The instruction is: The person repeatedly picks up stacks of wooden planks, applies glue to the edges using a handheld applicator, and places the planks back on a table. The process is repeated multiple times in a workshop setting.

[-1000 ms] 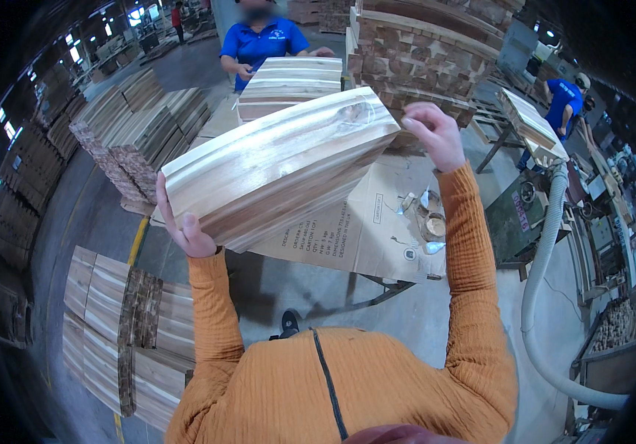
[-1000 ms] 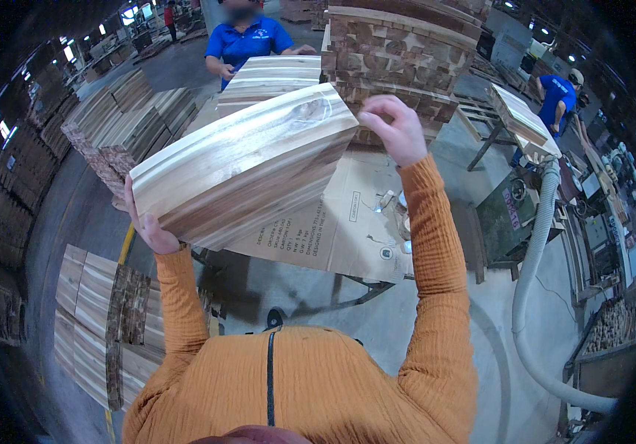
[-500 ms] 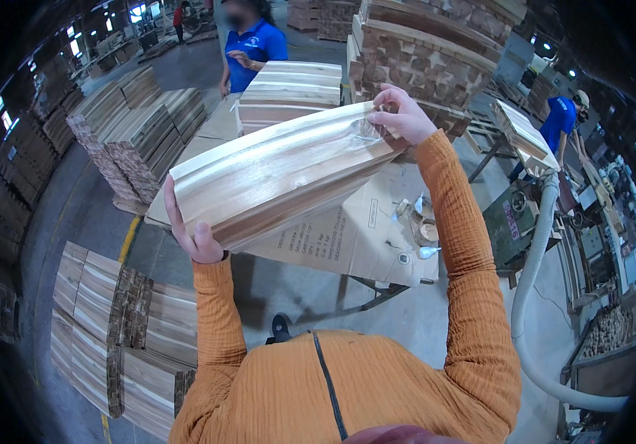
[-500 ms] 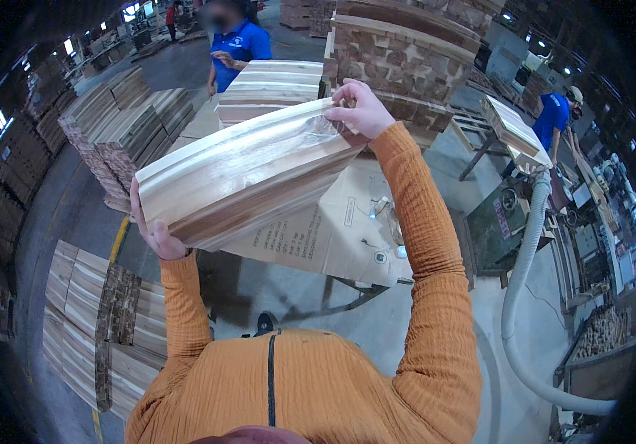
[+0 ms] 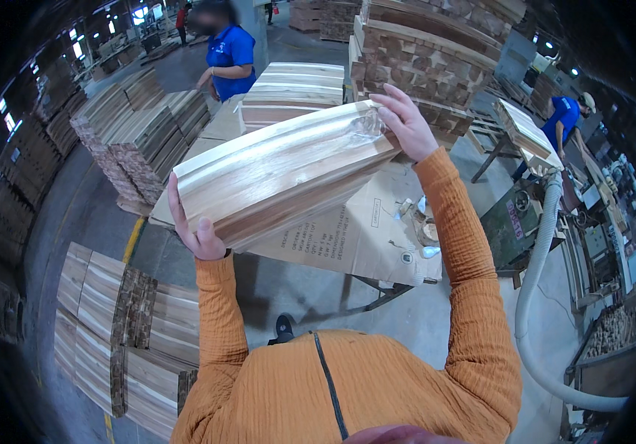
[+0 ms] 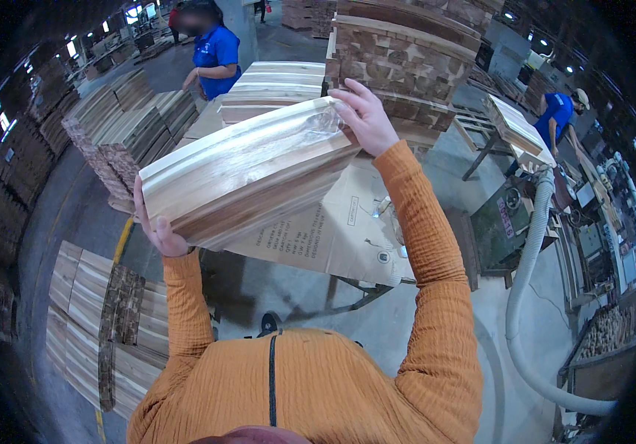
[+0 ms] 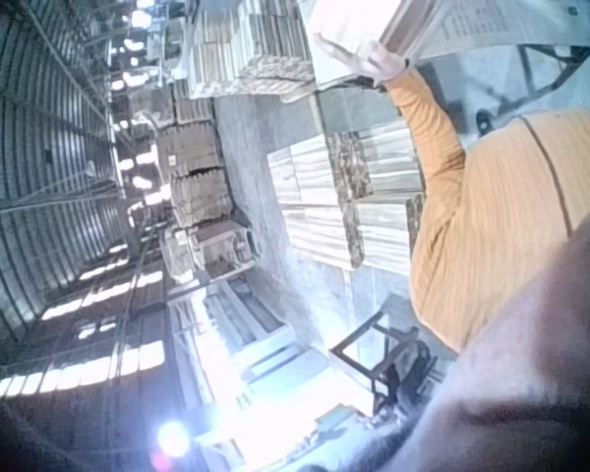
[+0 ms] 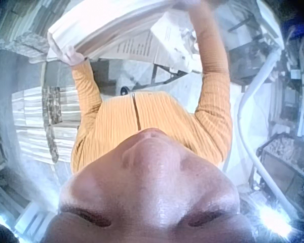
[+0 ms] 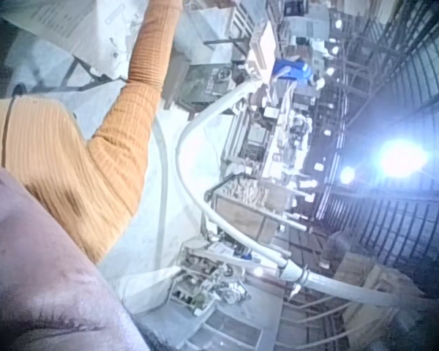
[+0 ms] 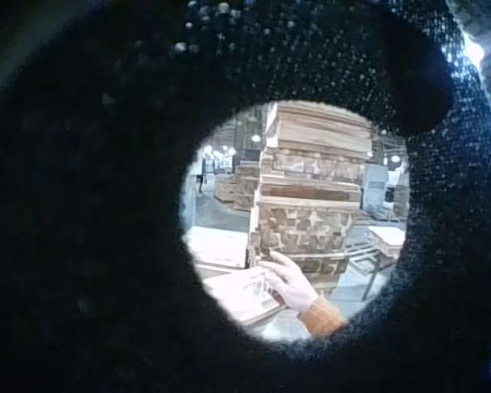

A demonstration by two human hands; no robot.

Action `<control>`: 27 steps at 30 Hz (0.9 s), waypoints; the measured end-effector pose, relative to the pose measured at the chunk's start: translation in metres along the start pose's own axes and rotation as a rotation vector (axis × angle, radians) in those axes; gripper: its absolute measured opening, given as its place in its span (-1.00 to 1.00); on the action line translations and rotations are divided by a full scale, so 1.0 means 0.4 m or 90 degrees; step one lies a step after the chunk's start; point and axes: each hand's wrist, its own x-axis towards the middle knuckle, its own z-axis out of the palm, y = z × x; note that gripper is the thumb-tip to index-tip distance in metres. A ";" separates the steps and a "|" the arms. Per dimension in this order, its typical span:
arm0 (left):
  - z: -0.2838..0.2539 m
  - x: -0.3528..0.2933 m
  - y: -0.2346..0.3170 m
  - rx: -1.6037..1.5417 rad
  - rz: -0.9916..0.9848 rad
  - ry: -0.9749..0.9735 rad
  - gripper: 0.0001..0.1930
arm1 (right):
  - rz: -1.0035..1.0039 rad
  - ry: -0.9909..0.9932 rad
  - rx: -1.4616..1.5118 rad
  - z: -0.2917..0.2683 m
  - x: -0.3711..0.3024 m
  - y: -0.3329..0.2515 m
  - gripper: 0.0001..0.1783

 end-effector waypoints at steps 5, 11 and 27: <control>-0.002 0.006 0.010 0.022 0.000 0.006 -0.18 | -0.094 -0.023 -0.416 0.008 -0.071 -0.053 -0.56; 0.005 0.004 0.013 0.015 -0.015 0.011 -0.21 | -0.097 -0.032 -0.417 -0.005 -0.106 -0.075 -0.55; -0.004 0.006 -0.008 0.003 -0.001 -0.002 -0.24 | -0.149 -0.027 -0.509 0.025 -0.096 -0.121 -0.54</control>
